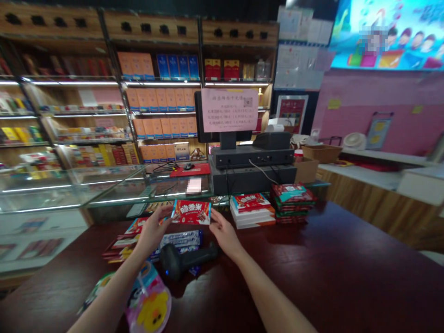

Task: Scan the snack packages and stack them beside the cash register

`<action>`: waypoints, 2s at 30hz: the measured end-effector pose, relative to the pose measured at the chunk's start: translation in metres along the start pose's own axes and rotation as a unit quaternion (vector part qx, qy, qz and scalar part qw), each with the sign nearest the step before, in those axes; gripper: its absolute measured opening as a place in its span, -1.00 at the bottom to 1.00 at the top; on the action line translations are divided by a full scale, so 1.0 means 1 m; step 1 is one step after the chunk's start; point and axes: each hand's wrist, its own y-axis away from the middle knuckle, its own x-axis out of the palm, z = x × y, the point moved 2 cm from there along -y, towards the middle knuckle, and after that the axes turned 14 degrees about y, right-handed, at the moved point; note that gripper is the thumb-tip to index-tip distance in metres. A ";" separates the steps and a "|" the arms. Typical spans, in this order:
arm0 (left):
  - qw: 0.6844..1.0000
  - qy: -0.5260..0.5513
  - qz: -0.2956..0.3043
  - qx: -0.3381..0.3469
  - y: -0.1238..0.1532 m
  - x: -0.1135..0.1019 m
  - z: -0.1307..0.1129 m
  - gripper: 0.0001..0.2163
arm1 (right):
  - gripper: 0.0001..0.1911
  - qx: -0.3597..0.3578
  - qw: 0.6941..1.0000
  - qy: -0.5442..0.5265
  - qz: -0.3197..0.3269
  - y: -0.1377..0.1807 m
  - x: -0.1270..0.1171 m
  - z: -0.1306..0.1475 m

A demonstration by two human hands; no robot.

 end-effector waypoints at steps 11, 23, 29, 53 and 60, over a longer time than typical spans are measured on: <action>0.998 -0.067 0.002 0.010 0.016 0.002 -0.003 -0.63 | -0.31 -0.029 0.999 0.027 -0.024 0.009 -0.001 -0.005; 0.993 -0.107 0.017 0.038 0.024 -0.006 -0.012 -0.60 | -0.34 -0.064 0.993 0.088 -0.035 0.020 0.002 0.005; 0.991 -0.117 0.026 0.056 0.025 -0.008 -0.014 -0.55 | -0.36 -0.085 0.989 0.113 -0.046 0.023 0.001 0.007; 0.975 -0.148 0.034 0.159 0.028 -0.001 -0.022 -0.71 | -0.81 -0.187 0.937 0.194 -0.223 0.028 -0.016 0.027; 0.983 -0.131 -0.005 0.130 0.030 -0.002 -0.026 -0.70 | -0.79 -0.167 0.940 0.215 -0.205 0.030 -0.012 0.026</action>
